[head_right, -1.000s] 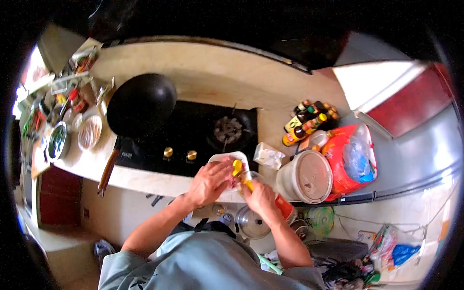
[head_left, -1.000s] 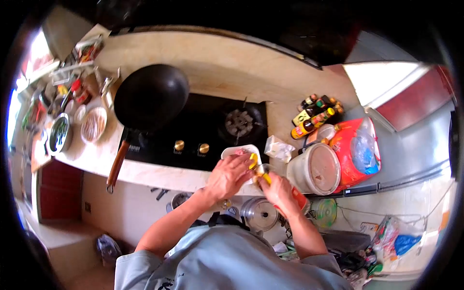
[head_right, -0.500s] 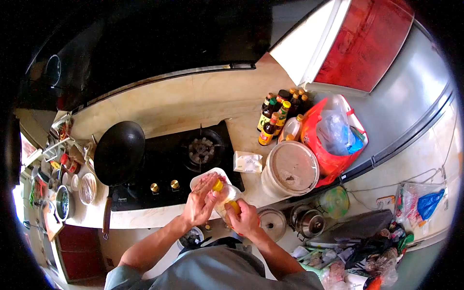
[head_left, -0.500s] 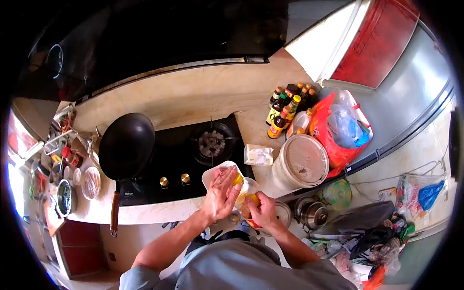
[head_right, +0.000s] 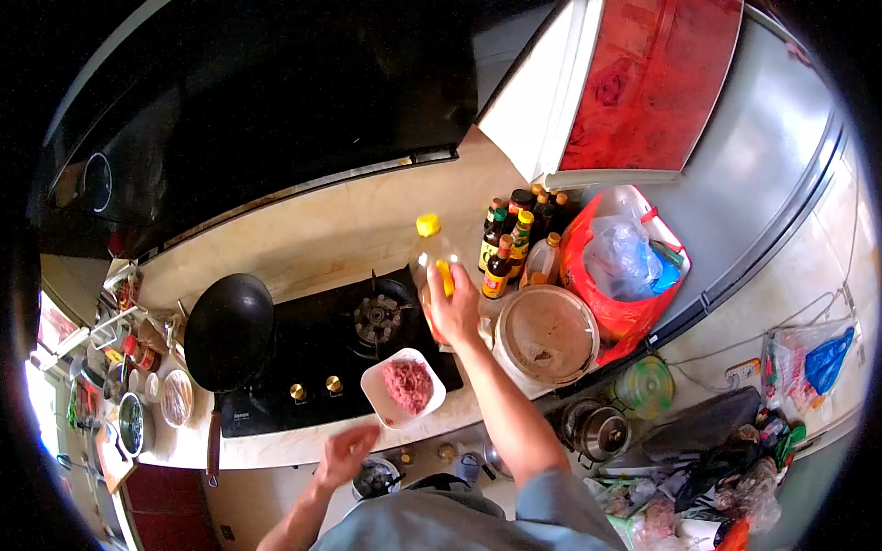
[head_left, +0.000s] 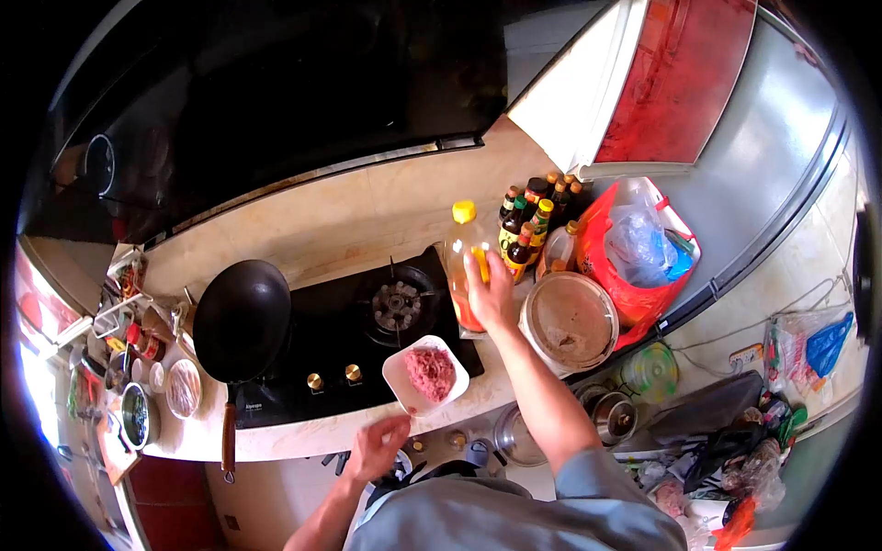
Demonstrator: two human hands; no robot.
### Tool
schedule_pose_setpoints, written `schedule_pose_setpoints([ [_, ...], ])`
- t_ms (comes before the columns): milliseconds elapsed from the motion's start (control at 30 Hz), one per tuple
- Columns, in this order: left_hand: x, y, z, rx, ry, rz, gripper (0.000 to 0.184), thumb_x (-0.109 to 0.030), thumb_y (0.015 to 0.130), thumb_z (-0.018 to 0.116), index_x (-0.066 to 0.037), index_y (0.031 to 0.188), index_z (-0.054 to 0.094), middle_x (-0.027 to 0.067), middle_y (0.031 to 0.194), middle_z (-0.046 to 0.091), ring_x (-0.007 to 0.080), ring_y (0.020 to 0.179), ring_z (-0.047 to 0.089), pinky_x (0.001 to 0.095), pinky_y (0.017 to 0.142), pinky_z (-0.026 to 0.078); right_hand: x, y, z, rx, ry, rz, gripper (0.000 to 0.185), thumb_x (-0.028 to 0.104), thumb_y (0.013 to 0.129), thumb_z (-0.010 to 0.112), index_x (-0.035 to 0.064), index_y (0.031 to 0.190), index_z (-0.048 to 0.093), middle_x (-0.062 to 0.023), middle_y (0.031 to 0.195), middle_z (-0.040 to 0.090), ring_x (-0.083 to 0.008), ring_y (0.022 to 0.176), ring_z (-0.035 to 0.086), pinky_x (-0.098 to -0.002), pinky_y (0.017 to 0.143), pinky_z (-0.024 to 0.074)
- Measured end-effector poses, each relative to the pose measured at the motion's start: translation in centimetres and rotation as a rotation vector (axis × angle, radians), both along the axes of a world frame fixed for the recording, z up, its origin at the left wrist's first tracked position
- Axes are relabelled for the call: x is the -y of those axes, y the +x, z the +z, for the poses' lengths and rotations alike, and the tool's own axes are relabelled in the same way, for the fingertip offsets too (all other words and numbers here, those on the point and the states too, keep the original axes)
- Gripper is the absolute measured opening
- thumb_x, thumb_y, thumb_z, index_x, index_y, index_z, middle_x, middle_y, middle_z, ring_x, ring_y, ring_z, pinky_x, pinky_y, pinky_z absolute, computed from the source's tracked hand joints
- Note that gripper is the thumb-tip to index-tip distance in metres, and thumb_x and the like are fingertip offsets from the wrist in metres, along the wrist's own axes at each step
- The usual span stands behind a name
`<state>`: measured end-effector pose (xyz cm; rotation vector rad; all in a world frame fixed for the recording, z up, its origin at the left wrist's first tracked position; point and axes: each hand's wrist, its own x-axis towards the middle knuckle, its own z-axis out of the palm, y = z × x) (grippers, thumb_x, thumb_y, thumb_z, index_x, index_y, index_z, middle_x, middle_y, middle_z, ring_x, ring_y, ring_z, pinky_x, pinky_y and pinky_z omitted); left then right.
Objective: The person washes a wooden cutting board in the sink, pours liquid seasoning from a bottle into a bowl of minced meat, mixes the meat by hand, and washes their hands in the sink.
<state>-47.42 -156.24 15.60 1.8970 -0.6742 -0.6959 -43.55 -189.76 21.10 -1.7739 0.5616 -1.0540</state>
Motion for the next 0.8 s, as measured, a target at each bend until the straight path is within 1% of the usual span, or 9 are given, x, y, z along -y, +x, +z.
schedule_pose_setpoints([
  [33, -2.4, -1.2, -2.7, -0.208, -0.079, -0.009, 0.028, -0.020, 0.098, 0.062, 0.000, 0.118, 0.068, 0.0114, 0.101, 0.074, 0.0141, 0.093, 0.068, 0.0299, 0.087, 0.053, 2.1, 2.1, -1.2, -0.027, 0.123, 0.034, 0.038, 0.039, 0.095, 0.064, 0.0010, 0.091, 0.060, -0.0171, 0.081, 0.066, -0.0322, 0.076, 0.066, -0.0406, 0.068, 0.0498],
  [67, -4.5, -2.7, -3.8, -0.380, -0.085, 0.046, 0.026, -0.018, 0.099, 0.061, -0.001, 0.117, 0.069, 0.0080, 0.101, 0.075, 0.0111, 0.093, 0.067, 0.0273, 0.085, 0.053, 3.8, 4.3, -2.8, 0.001, -0.084, -0.041, 0.035, 0.035, 0.094, 0.066, 0.0004, 0.092, 0.061, -0.0187, 0.084, 0.067, -0.0338, 0.082, 0.067, -0.0419, 0.072, 0.0503],
  [100, -7.0, -3.9, -5.9, -0.259, 0.057, 0.077, 0.028, -0.017, 0.099, 0.062, 0.001, 0.119, 0.068, 0.0073, 0.102, 0.074, 0.0123, 0.093, 0.067, 0.0267, 0.086, 0.053, 5.7, 6.1, -4.7, -0.026, -0.084, -0.038, 0.034, 0.034, 0.093, 0.066, 0.0005, 0.093, 0.061, -0.0194, 0.085, 0.067, -0.0352, 0.083, 0.066, -0.0430, 0.073, 0.0505],
  [233, -17.1, -8.9, -13.8, -0.543, -0.132, 0.494, 0.029, -0.014, 0.097, 0.064, 0.006, 0.118, 0.065, 0.0153, 0.101, 0.074, 0.0205, 0.092, 0.070, 0.0326, 0.084, 0.056, 9.8, 9.7, -9.7, -0.257, -0.142, -0.171, 0.032, 0.032, 0.091, 0.068, 0.0011, 0.096, 0.061, -0.0205, 0.090, 0.067, -0.0378, 0.087, 0.065, -0.0457, 0.077, 0.0507],
  [300, -17.7, -9.7, -9.0, -0.412, -0.060, 0.559, 0.037, -0.025, 0.099, 0.062, 0.003, 0.124, 0.063, 0.0121, 0.107, 0.073, 0.0157, 0.087, 0.068, 0.0278, 0.072, 0.051, 11.8, 10.3, -12.6, -0.322, -0.148, -0.141, 0.030, 0.032, 0.093, 0.067, 0.0031, 0.102, 0.063, -0.0182, 0.093, 0.068, -0.0350, 0.090, 0.066, -0.0439, 0.079, 0.0512],
  [500, -18.3, -11.2, -6.7, -0.572, -0.001, 0.676, 0.043, -0.031, 0.098, 0.064, 0.001, 0.127, 0.062, 0.0121, 0.115, 0.071, 0.0175, 0.098, 0.067, 0.0285, 0.082, 0.052, 16.9, 11.2, -16.8, -0.411, -0.209, -0.096, 0.030, 0.033, 0.089, 0.072, 0.0056, 0.100, 0.068, -0.0148, 0.085, 0.072, -0.0292, 0.083, 0.070, -0.0388, 0.075, 0.0532],
  [600, -18.5, -10.9, -8.6, -0.560, 0.043, 0.610, 0.047, -0.033, 0.098, 0.065, 0.001, 0.129, 0.061, 0.0120, 0.114, 0.071, 0.0184, 0.099, 0.067, 0.0301, 0.083, 0.052, 14.9, 7.8, -7.3, -0.988, -0.262, -0.009, 0.037, 0.041, 0.086, 0.071, 0.0056, 0.097, 0.070, -0.0156, 0.085, 0.073, -0.0323, 0.086, 0.070, -0.0406, 0.076, 0.0538],
  [667, -17.9, -10.0, -8.1, -0.523, 0.032, 0.596, 0.046, -0.032, 0.098, 0.065, 0.001, 0.129, 0.060, 0.0118, 0.113, 0.071, 0.0181, 0.097, 0.067, 0.0295, 0.082, 0.052, 13.9, 4.6, -2.6, -1.007, -0.492, -0.135, 0.036, 0.041, 0.088, 0.064, 0.0055, 0.086, 0.072, -0.0177, 0.091, 0.073, -0.0361, 0.090, 0.070, -0.0468, 0.081, 0.0543],
  [800, -17.5, -9.0, -8.3, -0.558, -0.058, 0.639, 0.047, -0.035, 0.099, 0.063, 0.001, 0.130, 0.060, 0.0121, 0.115, 0.070, 0.0195, 0.096, 0.068, 0.0310, 0.083, 0.053, 18.3, -1.2, -0.9, -1.327, -0.654, -0.219, 0.037, 0.037, 0.086, 0.068, 0.0047, 0.103, 0.074, -0.0204, 0.106, 0.072, -0.0326, 0.104, 0.069, -0.0451, 0.092, 0.0532],
])
